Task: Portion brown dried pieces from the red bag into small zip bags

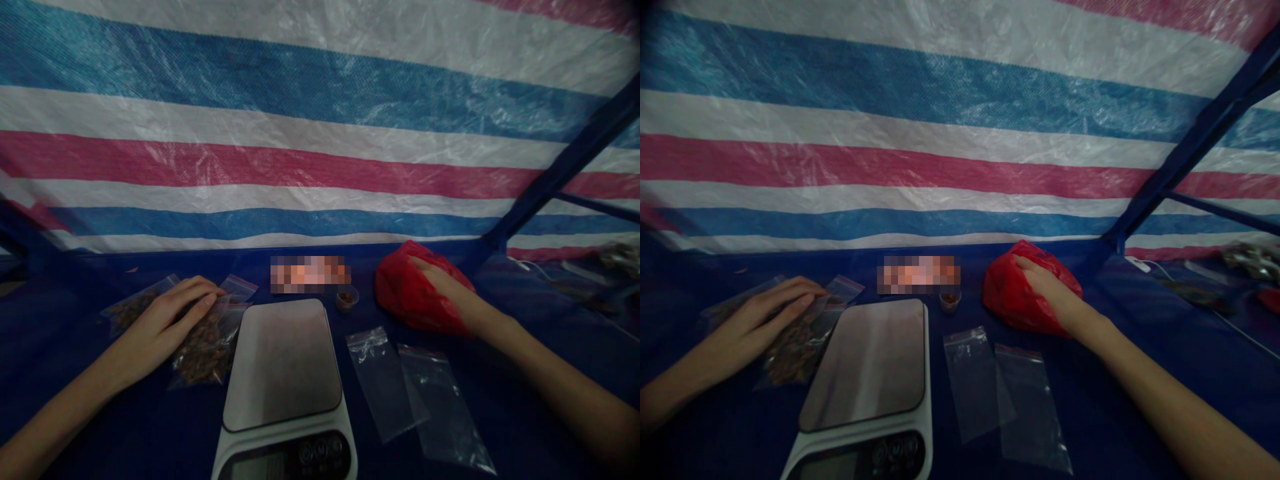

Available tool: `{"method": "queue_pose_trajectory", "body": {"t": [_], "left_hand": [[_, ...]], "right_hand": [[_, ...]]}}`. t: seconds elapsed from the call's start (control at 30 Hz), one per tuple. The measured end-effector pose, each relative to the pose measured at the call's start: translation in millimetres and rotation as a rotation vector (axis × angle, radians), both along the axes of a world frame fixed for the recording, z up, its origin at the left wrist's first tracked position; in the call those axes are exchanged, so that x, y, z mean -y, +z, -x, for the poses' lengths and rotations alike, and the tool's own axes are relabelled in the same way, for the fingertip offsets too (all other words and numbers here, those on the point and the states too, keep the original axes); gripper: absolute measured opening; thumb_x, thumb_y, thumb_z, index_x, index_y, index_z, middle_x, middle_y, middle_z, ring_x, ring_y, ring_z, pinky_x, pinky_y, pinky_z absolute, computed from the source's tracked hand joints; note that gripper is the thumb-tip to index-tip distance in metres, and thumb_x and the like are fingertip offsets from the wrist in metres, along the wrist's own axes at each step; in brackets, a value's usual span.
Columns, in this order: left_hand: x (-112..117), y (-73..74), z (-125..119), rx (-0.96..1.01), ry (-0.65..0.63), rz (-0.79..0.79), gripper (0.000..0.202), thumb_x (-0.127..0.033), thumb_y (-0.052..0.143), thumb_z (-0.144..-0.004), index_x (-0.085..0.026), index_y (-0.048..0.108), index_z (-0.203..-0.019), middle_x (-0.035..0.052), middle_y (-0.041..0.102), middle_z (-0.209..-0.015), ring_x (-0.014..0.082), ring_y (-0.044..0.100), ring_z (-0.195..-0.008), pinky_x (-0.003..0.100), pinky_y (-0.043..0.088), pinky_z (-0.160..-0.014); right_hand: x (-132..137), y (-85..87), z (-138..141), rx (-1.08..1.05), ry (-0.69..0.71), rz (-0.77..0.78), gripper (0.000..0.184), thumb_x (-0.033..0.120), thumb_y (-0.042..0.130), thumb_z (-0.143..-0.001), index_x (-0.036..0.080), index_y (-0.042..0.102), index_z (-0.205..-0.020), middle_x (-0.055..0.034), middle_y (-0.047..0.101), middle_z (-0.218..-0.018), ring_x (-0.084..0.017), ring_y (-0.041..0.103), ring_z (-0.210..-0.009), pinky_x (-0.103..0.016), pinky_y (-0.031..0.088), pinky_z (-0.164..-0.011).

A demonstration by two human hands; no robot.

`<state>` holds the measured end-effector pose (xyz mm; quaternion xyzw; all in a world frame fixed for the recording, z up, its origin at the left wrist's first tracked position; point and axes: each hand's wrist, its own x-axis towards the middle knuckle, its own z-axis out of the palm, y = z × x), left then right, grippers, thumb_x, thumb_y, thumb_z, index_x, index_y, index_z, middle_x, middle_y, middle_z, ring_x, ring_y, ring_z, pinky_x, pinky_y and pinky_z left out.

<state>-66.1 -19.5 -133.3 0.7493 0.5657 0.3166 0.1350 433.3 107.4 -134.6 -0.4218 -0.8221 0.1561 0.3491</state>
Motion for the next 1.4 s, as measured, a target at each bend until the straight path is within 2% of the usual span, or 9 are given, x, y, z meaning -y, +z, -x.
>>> {"method": "queue_pose_trajectory", "body": {"t": [0.13,0.3,0.43,0.63,0.8,0.97,1.07,1.2,1.4], "left_hand": [[1.2,-4.2,-1.1,0.042,0.045,-0.045,0.033,-0.051,0.049,-0.103,-0.032,0.075,-0.112,0.0013,0.072,-0.115,0.0230,0.068,-0.108,0.035,0.053,-0.099],[-0.2,-8.9,0.1,0.068,0.141,-0.112,0.035,-0.052,0.046,-0.103,-0.034,0.071,-0.120,0.0011,0.067,-0.124,0.0240,0.063,-0.119,0.039,0.047,-0.110],[-2.3,-11.2,3.3,0.125,0.229,-0.129,0.039,-0.055,0.045,-0.103,-0.032,0.067,-0.125,0.0021,0.066,-0.125,0.0250,0.062,-0.121,0.044,0.045,-0.115],[-3.2,-9.2,4.1,0.240,0.373,-0.088,0.050,-0.061,0.046,-0.097,-0.028,0.062,-0.130,0.0052,0.069,-0.119,0.0286,0.064,-0.117,0.050,0.048,-0.111],[-5.0,-9.5,8.1,0.253,0.461,-0.121,0.042,-0.052,0.047,-0.096,-0.025,0.063,-0.124,0.0056,0.069,-0.114,0.0281,0.065,-0.112,0.050,0.048,-0.109],[-7.2,-10.2,6.4,0.287,0.480,-0.139,0.037,-0.044,0.048,-0.095,-0.024,0.061,-0.123,0.0054,0.069,-0.110,0.0265,0.065,-0.108,0.049,0.049,-0.106],[-5.5,-6.9,1.0,0.263,0.473,-0.152,0.034,-0.042,0.048,-0.096,-0.023,0.061,-0.122,0.0057,0.069,-0.112,0.0255,0.065,-0.107,0.045,0.051,-0.103],[-3.1,-5.8,-0.8,0.272,0.459,-0.178,0.032,-0.039,0.048,-0.097,-0.022,0.061,-0.121,0.0062,0.068,-0.113,0.0253,0.064,-0.110,0.044,0.050,-0.104],[-3.4,-11.3,6.0,0.309,0.448,-0.196,0.033,-0.041,0.048,-0.100,-0.023,0.056,-0.126,0.0065,0.066,-0.114,0.0258,0.065,-0.110,0.045,0.052,-0.103]], "right_hand": [[-1.2,0.2,2.7,0.070,0.083,0.029,0.040,0.015,0.042,-0.089,0.026,0.077,-0.105,-0.0082,0.078,-0.089,-0.029,0.077,-0.083,-0.037,0.065,-0.072],[16.7,28.3,5.5,0.210,0.151,-0.062,0.026,0.016,0.056,-0.088,0.022,0.076,-0.103,-0.0118,0.076,-0.108,-0.030,0.074,-0.103,-0.040,0.061,-0.091],[22.7,45.6,6.6,0.266,0.021,-0.207,0.025,0.020,0.050,-0.098,0.021,0.075,-0.099,-0.0126,0.074,-0.110,-0.029,0.073,-0.102,-0.041,0.060,-0.091],[19.5,43.5,4.5,0.217,0.002,-0.234,0.025,0.026,0.051,-0.100,0.022,0.076,-0.098,-0.0101,0.074,-0.102,-0.028,0.074,-0.094,-0.043,0.061,-0.089],[21.0,47.3,0.8,0.212,-0.065,-0.263,0.023,0.026,0.053,-0.098,0.023,0.076,-0.099,-0.0090,0.076,-0.103,-0.027,0.074,-0.093,-0.043,0.059,-0.088],[36.2,69.7,2.2,0.158,-0.153,-0.378,0.018,0.026,0.058,-0.098,0.026,0.076,-0.099,-0.0095,0.075,-0.103,-0.027,0.072,-0.093,-0.041,0.057,-0.087],[51.3,85.6,14.5,0.072,-0.167,-0.385,0.014,0.028,0.063,-0.097,0.028,0.076,-0.098,-0.0072,0.075,-0.101,-0.027,0.071,-0.094,-0.042,0.056,-0.088],[63.9,91.9,48.2,-0.016,-0.048,-0.294,0.012,0.024,0.065,-0.096,0.026,0.076,-0.100,-0.0055,0.075,-0.101,-0.025,0.072,-0.096,-0.041,0.056,-0.089],[63.7,61.8,100.1,0.009,0.271,-0.076,0.020,0.012,0.059,-0.100,0.021,0.077,-0.103,-0.0059,0.074,-0.104,-0.020,0.072,-0.095,-0.033,0.058,-0.087]]}}
